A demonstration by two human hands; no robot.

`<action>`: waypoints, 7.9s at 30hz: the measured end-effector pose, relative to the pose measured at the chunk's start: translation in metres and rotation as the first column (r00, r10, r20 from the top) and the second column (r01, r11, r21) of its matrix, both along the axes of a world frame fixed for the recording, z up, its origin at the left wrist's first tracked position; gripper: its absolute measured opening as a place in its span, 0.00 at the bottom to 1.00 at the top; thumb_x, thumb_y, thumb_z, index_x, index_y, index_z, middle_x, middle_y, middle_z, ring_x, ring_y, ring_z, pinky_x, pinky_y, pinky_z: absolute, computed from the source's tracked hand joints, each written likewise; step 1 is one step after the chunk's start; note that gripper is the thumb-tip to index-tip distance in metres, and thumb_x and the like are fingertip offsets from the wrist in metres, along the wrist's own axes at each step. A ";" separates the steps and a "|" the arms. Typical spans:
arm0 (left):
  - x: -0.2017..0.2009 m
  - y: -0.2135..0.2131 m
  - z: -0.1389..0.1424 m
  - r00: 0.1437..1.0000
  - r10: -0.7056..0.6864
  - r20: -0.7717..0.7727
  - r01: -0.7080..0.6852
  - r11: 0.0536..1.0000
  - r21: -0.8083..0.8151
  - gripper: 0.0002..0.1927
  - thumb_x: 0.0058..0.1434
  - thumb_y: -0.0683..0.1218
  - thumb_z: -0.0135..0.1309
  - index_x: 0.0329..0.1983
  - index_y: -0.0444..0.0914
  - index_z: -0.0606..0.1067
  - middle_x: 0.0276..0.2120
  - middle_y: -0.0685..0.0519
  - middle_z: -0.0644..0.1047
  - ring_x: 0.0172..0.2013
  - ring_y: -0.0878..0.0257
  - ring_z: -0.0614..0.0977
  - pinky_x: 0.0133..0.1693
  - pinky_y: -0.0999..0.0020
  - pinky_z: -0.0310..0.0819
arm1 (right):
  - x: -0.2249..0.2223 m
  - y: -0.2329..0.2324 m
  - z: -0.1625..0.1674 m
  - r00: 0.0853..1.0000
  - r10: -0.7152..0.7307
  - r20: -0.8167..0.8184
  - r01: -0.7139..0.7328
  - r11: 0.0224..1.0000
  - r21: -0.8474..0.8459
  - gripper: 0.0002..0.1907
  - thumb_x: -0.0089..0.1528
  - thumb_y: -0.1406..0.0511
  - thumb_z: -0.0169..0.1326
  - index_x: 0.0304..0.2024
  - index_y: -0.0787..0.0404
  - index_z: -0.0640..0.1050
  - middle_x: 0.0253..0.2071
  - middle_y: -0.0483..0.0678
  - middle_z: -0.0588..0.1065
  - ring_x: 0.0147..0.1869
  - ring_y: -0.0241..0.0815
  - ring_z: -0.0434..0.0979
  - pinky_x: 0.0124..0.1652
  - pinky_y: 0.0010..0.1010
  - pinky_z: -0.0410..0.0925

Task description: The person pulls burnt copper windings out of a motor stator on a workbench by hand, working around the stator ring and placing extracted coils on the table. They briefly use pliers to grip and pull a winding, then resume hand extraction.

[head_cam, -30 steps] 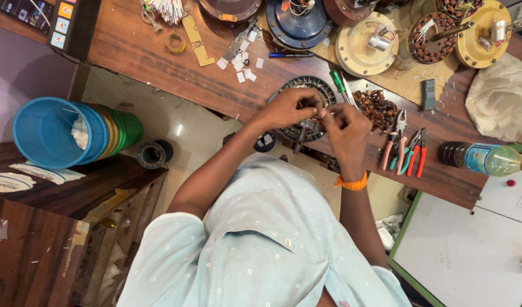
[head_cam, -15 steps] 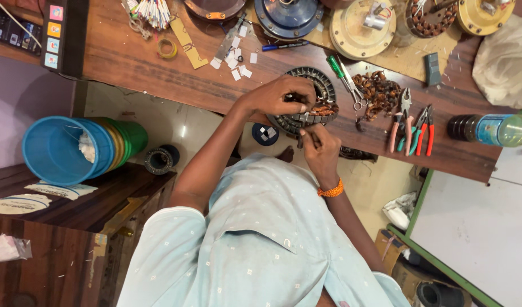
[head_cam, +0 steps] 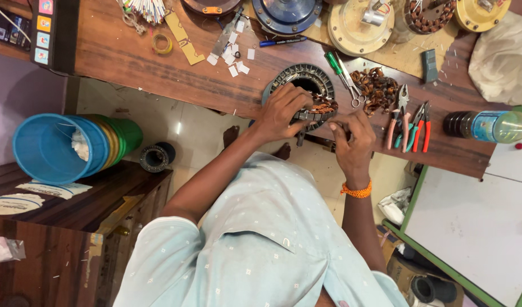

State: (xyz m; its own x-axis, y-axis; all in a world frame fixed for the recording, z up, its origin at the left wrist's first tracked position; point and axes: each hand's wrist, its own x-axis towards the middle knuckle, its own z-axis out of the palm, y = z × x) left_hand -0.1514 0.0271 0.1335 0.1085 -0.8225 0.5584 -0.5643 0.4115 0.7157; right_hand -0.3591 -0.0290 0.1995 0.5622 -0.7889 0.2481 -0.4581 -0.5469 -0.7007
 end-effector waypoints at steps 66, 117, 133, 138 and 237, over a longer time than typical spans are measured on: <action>-0.001 0.019 0.020 0.995 -0.005 -0.098 0.014 0.995 0.099 0.21 0.55 0.50 0.69 0.41 0.35 0.71 0.36 0.48 0.72 0.40 0.50 0.74 0.43 0.55 0.69 | 0.036 -0.027 0.016 0.983 0.135 -0.128 -0.143 0.988 -0.056 0.06 0.60 0.72 0.66 0.39 0.65 0.82 0.30 0.51 0.74 0.28 0.40 0.68 0.30 0.32 0.62; -0.033 0.006 -0.035 0.991 -0.041 -0.131 0.042 0.999 0.007 0.25 0.47 0.37 0.70 0.50 0.40 0.81 0.46 0.51 0.80 0.47 0.53 0.78 0.50 0.59 0.72 | -0.009 0.029 -0.103 0.895 -0.269 0.356 0.181 0.948 0.260 0.02 0.62 0.73 0.59 0.37 0.66 0.78 0.28 0.47 0.77 0.29 0.29 0.73 0.31 0.26 0.67; -0.059 -0.042 0.004 0.955 -0.078 -0.287 0.104 0.992 0.077 0.31 0.45 0.43 0.67 0.55 0.36 0.74 0.48 0.52 0.76 0.52 0.60 0.75 0.54 0.61 0.69 | -0.180 0.036 -0.152 0.711 -0.701 0.058 0.613 0.658 0.437 0.13 0.70 0.60 0.53 0.39 0.64 0.76 0.26 0.47 0.74 0.29 0.34 0.71 0.31 0.30 0.67; -0.075 -0.019 0.024 0.917 0.157 -0.367 -0.164 0.986 0.013 0.15 0.64 0.46 0.54 0.52 0.35 0.74 0.40 0.55 0.74 0.43 0.64 0.78 0.46 0.63 0.71 | -0.273 0.095 -0.177 0.437 -0.898 -0.048 0.773 0.348 0.530 0.11 0.70 0.63 0.52 0.39 0.65 0.77 0.29 0.46 0.73 0.28 0.32 0.69 0.30 0.28 0.65; -0.149 0.029 0.063 0.929 -0.061 -0.365 0.144 0.968 0.206 0.24 0.70 0.50 0.58 0.67 0.41 0.71 0.61 0.43 0.68 0.60 0.50 0.75 0.62 0.55 0.71 | -0.088 0.021 0.025 0.614 -0.190 0.766 -0.402 0.760 0.511 0.49 0.69 0.43 0.57 0.81 0.45 0.45 0.72 0.59 0.67 0.71 0.49 0.70 0.62 0.37 0.71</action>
State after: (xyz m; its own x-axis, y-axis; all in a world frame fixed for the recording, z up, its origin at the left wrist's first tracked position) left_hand -0.3004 0.0564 0.1962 0.1725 -0.9388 0.2982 -0.2211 0.2582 0.9405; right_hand -0.4467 -0.0081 0.2247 0.4938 -0.8607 0.1242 0.4143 0.1072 -0.9038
